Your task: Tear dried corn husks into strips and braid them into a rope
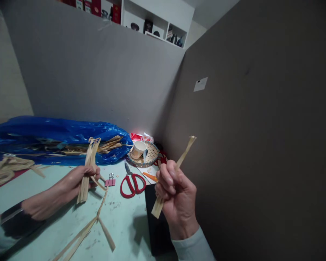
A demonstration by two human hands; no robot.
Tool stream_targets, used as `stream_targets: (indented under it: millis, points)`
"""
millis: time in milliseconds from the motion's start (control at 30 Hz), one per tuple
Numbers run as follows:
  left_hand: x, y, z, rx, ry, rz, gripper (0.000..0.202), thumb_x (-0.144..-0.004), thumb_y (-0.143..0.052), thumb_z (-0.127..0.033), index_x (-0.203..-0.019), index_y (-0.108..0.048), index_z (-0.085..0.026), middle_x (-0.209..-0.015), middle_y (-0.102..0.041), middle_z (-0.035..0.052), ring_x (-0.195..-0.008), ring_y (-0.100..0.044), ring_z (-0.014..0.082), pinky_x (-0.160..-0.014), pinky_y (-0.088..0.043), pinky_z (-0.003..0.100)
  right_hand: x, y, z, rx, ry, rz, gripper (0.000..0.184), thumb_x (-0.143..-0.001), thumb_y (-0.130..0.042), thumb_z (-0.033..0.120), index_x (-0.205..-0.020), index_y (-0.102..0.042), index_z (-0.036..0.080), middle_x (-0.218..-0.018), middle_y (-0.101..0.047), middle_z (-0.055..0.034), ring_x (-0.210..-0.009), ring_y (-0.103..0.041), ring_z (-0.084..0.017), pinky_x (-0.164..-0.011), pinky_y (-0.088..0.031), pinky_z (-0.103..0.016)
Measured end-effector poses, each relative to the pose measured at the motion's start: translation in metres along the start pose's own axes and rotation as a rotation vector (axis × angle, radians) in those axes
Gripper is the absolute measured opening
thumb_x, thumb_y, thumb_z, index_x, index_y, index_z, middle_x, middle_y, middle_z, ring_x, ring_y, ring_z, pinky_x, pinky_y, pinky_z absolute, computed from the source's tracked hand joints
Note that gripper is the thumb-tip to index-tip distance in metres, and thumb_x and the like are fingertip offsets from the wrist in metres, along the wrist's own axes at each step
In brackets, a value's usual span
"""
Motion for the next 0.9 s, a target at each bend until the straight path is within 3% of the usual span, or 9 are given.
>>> stream_targets:
  millis: [100, 167, 233, 367, 567, 667, 733, 800, 900]
  points:
    - [0.019, -0.027, 0.000, -0.051, 0.005, 0.132, 0.017, -0.084, -0.066, -0.028, -0.071, -0.062, -0.017, -0.057, -0.058, -0.0031, -0.051, -0.055, 0.0125, -0.047, -0.046, 0.022, 0.002, -0.002, -0.019, 0.365, -0.135, -0.055, 0.020, -0.079, -0.075, 0.034, -0.082, -0.063, 0.017, -0.058, -0.046, 0.0069, -0.045, -0.020, -0.004, -0.039, -0.015, -0.017]
    - [0.033, -0.050, 0.008, -0.097, 0.029, 0.225, 0.023, -0.077, -0.071, -0.036, -0.067, -0.060, -0.019, -0.050, -0.052, -0.0043, -0.046, -0.050, 0.0123, -0.042, -0.041, 0.021, 0.005, -0.005, -0.038, 0.612, -0.229, -0.015, 0.028, -0.083, -0.075, 0.042, -0.096, -0.067, 0.018, -0.069, -0.055, 0.0031, -0.055, -0.040, -0.008, -0.047, -0.026, -0.019]
    - [0.046, -0.071, 0.023, -0.144, 0.055, 0.276, 0.028, -0.072, -0.074, -0.043, -0.068, -0.057, -0.021, -0.046, -0.047, -0.0070, -0.040, -0.045, 0.0109, -0.040, -0.039, 0.021, 0.009, -0.011, -0.052, 0.772, -0.146, 0.105, 0.026, -0.087, -0.070, 0.043, -0.091, -0.068, 0.018, -0.076, -0.057, 0.0012, -0.068, -0.049, -0.012, -0.060, -0.038, -0.024]
    - [0.061, -0.098, 0.049, -0.228, 0.063, 0.275, 0.031, -0.063, -0.076, -0.045, -0.070, -0.053, -0.026, -0.042, -0.046, -0.0077, -0.031, -0.037, 0.0116, -0.031, -0.029, 0.023, 0.019, -0.015, -0.054, 1.114, 0.025, 0.021, 0.024, -0.092, -0.066, 0.042, -0.083, -0.062, 0.020, -0.085, -0.056, -0.0005, -0.082, -0.050, -0.018, -0.074, -0.038, -0.029]
    - [0.070, -0.122, 0.039, -0.262, 0.037, 0.234, 0.045, -0.065, -0.065, -0.067, -0.068, -0.043, -0.028, -0.039, -0.033, -0.0116, -0.033, -0.029, 0.0087, -0.032, -0.022, 0.020, 0.020, -0.012, -0.040, 1.253, 0.084, -0.156, 0.030, -0.087, -0.070, 0.046, -0.094, -0.051, 0.023, -0.095, -0.058, -0.0042, -0.087, -0.052, -0.022, -0.077, -0.039, -0.033]
    - [0.075, -0.135, 0.032, -0.285, 0.028, 0.272, 0.051, -0.064, -0.061, -0.074, -0.075, -0.043, -0.028, -0.040, -0.028, -0.0149, -0.033, -0.022, 0.0074, -0.032, -0.019, 0.019, 0.013, -0.005, -0.038, 1.284, 0.076, -0.111, 0.028, -0.091, -0.065, 0.048, -0.094, -0.057, 0.022, -0.093, -0.062, -0.0048, -0.086, -0.055, -0.022, -0.076, -0.040, -0.032]
    - [0.080, -0.143, 0.030, -0.305, 0.026, 0.329, 0.051, -0.064, -0.064, -0.071, -0.084, -0.048, -0.027, -0.041, -0.026, -0.0165, -0.034, -0.020, 0.0077, -0.033, -0.020, 0.019, 0.009, -0.001, -0.036, 1.361, 0.064, -0.051, 0.022, -0.098, -0.056, 0.042, -0.092, -0.061, 0.021, -0.086, -0.064, -0.0037, -0.081, -0.057, -0.020, -0.074, -0.041, -0.030]
    - [0.085, -0.149, 0.028, -0.328, 0.027, 0.414, 0.051, -0.060, -0.075, -0.061, -0.089, -0.055, -0.024, -0.041, -0.033, -0.0148, -0.036, -0.028, 0.0094, -0.034, -0.026, 0.021, 0.005, 0.003, -0.030, 1.453, 0.049, -0.020, 0.024, -0.101, -0.048, 0.032, -0.087, -0.062, 0.019, -0.078, -0.064, -0.0022, -0.074, -0.057, -0.018, -0.070, -0.040, -0.028]
    - [0.089, -0.149, 0.020, -0.357, 0.027, 0.557, 0.044, -0.057, -0.086, -0.044, -0.088, -0.067, -0.020, -0.060, -0.063, -0.0022, -0.058, -0.057, 0.0174, -0.051, -0.047, 0.025, -0.002, 0.008, -0.008, 1.562, 0.021, -0.022, 0.031, -0.104, -0.039, 0.028, -0.084, -0.061, 0.018, -0.072, -0.062, -0.0010, -0.068, -0.056, -0.015, -0.064, -0.039, -0.025]
Point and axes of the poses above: each hand's wrist, its own x-axis away from the middle knuckle, its own y-axis out of the back of the hand, z = x × y, the point moved 2 cm from there along -x, towards the middle knuckle
